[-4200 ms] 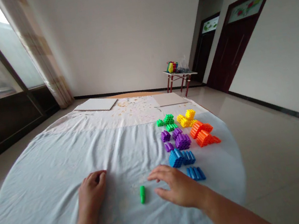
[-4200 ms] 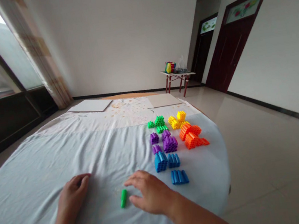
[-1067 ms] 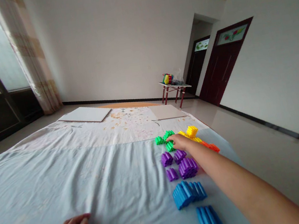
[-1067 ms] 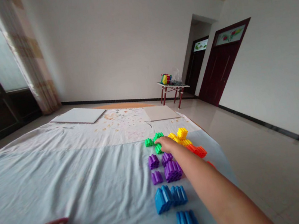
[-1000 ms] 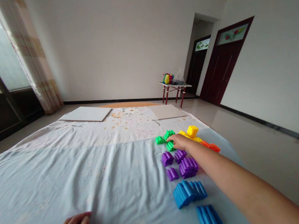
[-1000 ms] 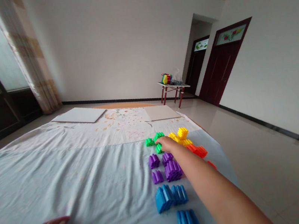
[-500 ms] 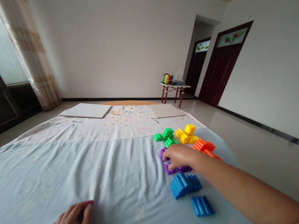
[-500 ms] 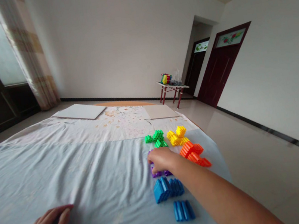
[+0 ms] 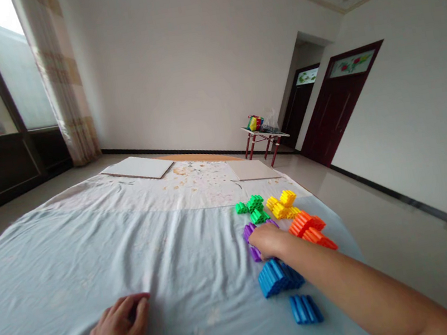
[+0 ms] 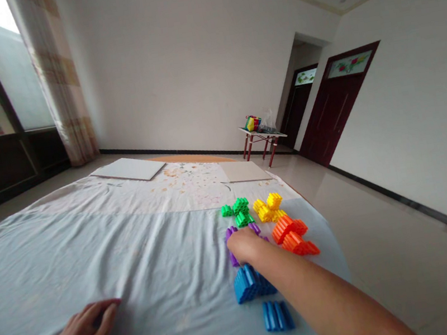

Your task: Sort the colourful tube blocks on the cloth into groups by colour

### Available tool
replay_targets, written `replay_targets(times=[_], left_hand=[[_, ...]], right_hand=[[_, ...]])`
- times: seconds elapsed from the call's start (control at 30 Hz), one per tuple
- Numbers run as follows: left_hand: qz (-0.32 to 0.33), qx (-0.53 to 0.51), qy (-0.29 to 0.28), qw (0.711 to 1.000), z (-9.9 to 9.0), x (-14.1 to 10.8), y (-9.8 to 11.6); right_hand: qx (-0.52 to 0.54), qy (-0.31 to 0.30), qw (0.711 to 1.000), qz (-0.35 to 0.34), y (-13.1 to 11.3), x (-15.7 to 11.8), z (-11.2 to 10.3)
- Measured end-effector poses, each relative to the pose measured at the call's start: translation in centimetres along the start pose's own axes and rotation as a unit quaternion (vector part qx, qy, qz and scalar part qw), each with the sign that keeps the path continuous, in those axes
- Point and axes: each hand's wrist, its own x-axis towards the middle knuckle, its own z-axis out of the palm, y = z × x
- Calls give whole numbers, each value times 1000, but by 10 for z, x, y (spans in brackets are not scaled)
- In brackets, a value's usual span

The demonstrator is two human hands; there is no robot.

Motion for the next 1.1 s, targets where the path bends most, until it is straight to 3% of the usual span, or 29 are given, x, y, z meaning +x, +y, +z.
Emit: replay_targets(times=[0.1,0.17,0.27,0.37,0.57,0.83,0.97,1.03,1.1], left_hand=[[1,0,-1,1000,0,0,1],[-2,0,-2,1000,0,1,2],[-7,-1,-1,1000,-1,0,3],[-5,-4,0,1000,-2,-1,5],[-8,-4,1,1000,-3,-2,6],[10,10,1,1000,-4,-3,4],[3,16,-7,1000,-7,-3,8],[-7,16,-15,1000,-8,-2,10],[-16,15,-23,999,-8,-1,9]], right_hand=[[-8,-13,1000,-12,7,-7,-9],[7,10,1000,-14,17,-12,-20],[30,68,997,26,37,-12,-37],[32,75,995,62,50,-2,-44],[46,39,996,62,50,19,-29],[80,42,994,58,52,23,-16],[100,83,989,65,49,3,-32],[135,141,979,64,38,-20,-42],[210,226,951,36,16,-51,-45]])
